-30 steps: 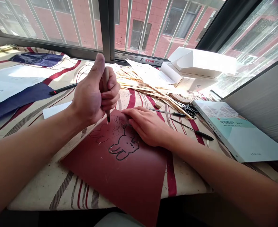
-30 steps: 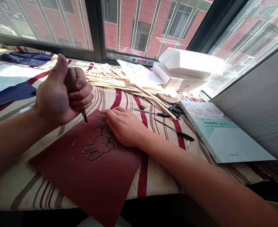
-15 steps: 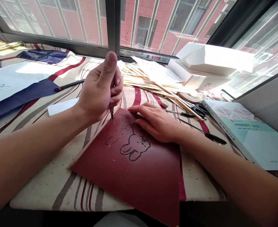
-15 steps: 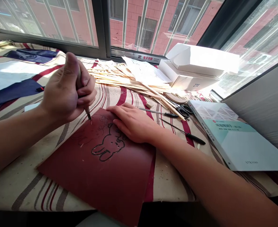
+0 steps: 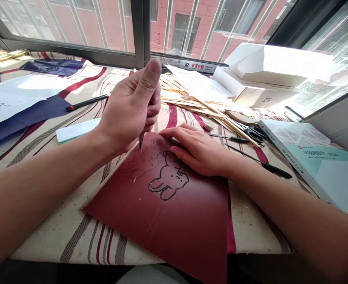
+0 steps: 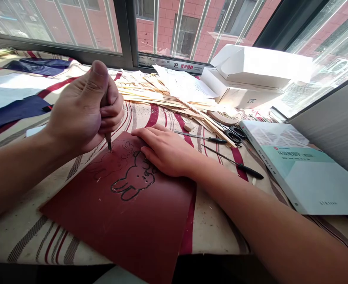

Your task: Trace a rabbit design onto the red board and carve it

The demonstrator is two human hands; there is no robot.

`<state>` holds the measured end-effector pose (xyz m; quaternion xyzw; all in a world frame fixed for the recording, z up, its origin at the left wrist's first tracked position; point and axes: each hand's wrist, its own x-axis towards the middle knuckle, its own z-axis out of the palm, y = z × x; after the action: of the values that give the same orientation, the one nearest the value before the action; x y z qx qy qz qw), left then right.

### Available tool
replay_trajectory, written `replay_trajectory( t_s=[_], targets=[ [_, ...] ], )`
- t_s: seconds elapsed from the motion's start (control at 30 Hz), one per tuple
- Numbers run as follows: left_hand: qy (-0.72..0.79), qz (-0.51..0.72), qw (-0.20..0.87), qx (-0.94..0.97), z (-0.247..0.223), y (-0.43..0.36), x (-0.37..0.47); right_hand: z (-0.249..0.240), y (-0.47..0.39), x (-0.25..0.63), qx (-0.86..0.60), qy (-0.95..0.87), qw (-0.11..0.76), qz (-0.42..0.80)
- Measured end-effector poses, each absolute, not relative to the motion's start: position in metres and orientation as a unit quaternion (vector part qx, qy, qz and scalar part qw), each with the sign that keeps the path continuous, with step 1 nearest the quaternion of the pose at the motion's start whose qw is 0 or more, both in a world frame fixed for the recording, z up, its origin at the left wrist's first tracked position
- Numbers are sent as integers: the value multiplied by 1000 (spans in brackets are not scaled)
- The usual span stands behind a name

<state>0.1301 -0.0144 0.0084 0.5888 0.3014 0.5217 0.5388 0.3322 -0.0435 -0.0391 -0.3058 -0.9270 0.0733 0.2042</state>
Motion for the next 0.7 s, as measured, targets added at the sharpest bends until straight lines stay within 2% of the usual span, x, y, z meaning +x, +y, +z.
replay_trajectory(
  t_s=[0.7],
  targets=[
    [291,572,521,563,1,-10,136,-41,-42,330,-312,-926,198,79]
  ],
)
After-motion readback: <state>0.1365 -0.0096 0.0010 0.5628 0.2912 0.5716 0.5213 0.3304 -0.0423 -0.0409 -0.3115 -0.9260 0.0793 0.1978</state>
